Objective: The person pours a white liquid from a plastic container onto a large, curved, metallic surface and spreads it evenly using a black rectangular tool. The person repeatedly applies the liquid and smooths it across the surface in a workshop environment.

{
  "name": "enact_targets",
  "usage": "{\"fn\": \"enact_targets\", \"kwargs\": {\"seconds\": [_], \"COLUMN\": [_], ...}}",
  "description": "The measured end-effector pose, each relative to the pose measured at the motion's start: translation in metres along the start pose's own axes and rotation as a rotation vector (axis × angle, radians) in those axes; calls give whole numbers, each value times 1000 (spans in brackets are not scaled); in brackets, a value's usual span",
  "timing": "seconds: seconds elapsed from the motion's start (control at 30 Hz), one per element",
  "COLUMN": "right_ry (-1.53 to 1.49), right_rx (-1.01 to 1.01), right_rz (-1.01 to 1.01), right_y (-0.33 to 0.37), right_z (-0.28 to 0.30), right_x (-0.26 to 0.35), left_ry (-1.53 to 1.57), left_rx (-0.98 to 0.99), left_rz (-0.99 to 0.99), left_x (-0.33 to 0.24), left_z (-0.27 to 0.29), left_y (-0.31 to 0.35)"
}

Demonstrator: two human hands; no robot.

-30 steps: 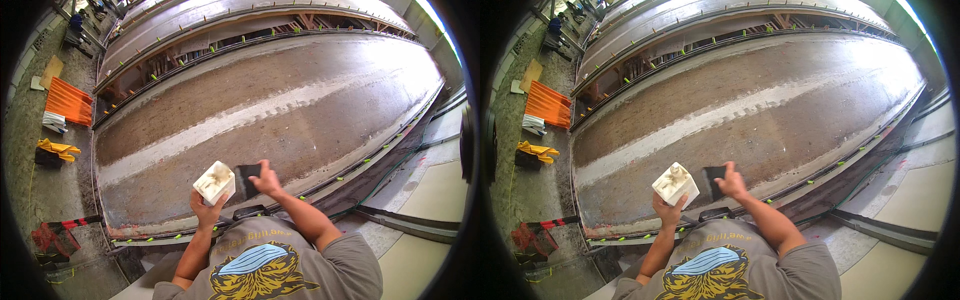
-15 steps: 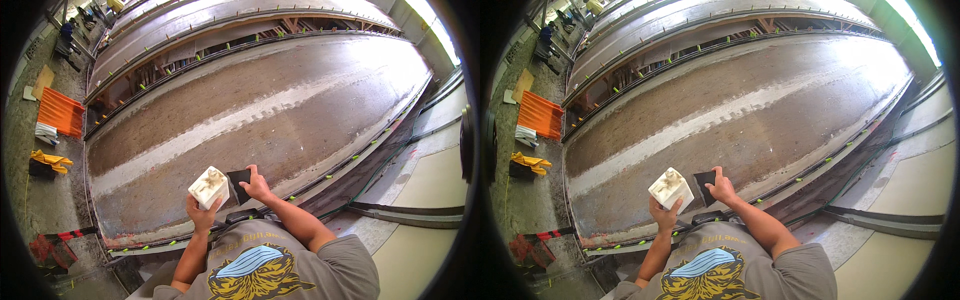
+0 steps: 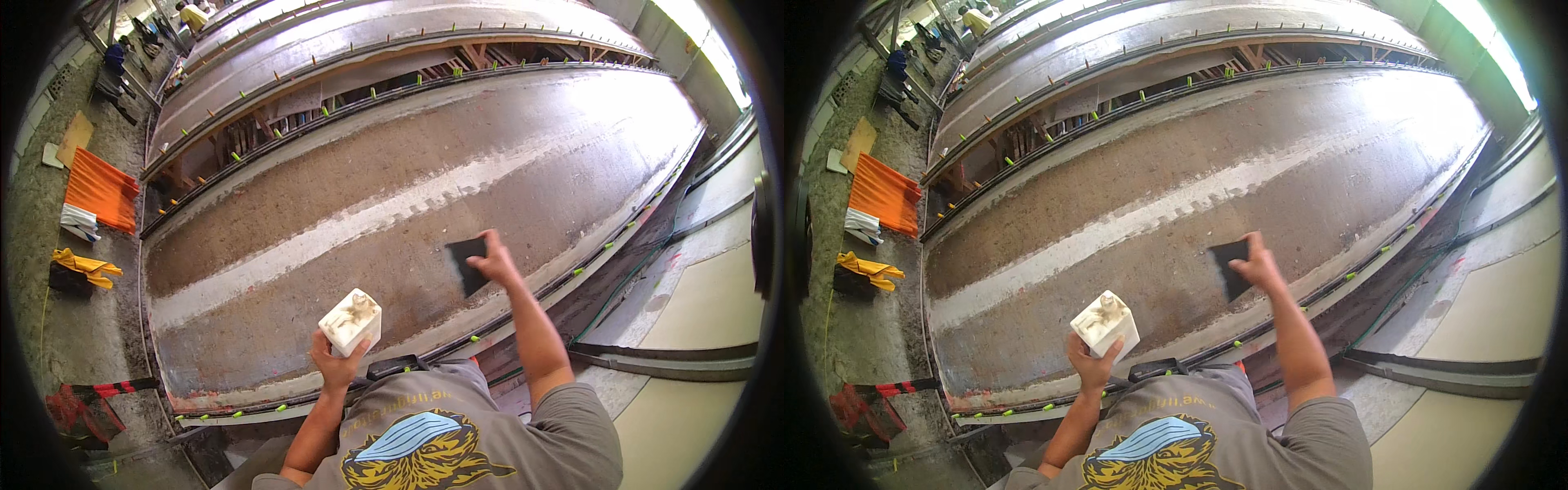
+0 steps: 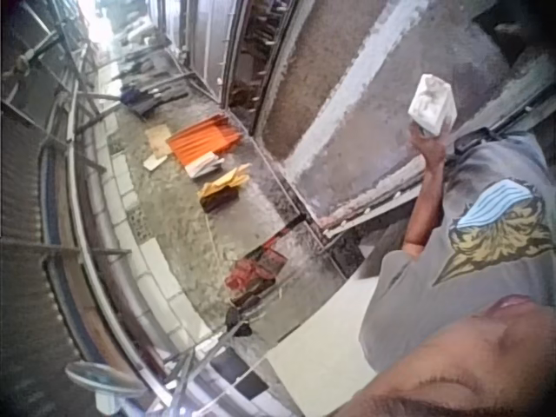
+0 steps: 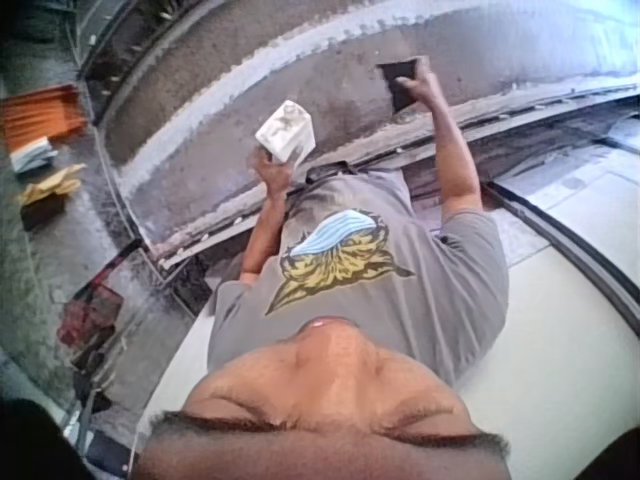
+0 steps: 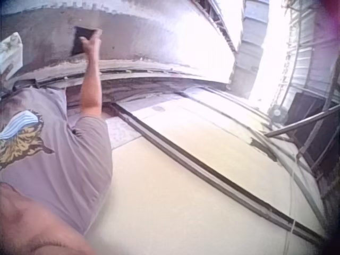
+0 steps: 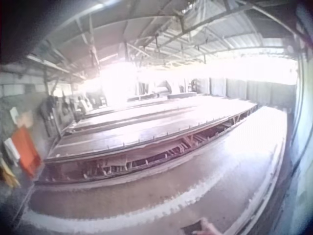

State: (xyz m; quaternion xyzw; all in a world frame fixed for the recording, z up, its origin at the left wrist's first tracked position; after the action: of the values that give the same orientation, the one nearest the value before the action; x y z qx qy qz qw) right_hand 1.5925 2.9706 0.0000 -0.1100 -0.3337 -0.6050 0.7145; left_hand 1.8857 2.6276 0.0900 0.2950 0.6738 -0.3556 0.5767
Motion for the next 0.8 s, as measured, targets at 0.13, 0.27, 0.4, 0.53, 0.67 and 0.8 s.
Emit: {"fn": "enact_targets", "kwargs": {"seconds": [0.13, 0.27, 0.4, 0.53, 0.67, 0.8], "right_ry": [96, 109, 195, -26, -22, 36], "right_rx": [187, 13, -115, -20, 158, 77], "right_rz": [51, -97, -118, 66, 145, 13], "right_y": [5, -31, -66, -75, -68, -96], "right_z": [-69, -5, 61, 14, -67, -79], "right_x": [43, -24, -83, 11, 81, 35], "left_ry": [-8, -44, 4, -31, -73, -59], "left_rx": [36, 57, 47, 60, 79, 68], "left_rz": [38, 10, 35, 18, -64, -37], "left_x": [7, -6, 7, 18, 8, 11], "left_z": [-8, -13, -11, -14, -28, -23], "left_y": [-5, -13, -11, -14, -27, -31]}}
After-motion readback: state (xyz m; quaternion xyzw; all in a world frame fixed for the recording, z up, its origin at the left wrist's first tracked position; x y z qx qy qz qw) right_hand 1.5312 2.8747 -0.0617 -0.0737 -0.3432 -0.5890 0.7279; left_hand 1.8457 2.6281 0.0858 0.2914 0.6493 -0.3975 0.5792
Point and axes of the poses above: each hand's wrist, its own y-axis away from the middle knuckle, its own z-axis out of the back of the hand, x = y × z, the point moved 7 cm from there along -y, towards the middle knuckle, and after that the axes turned 12 degrees about y, right-handed, at the moved point
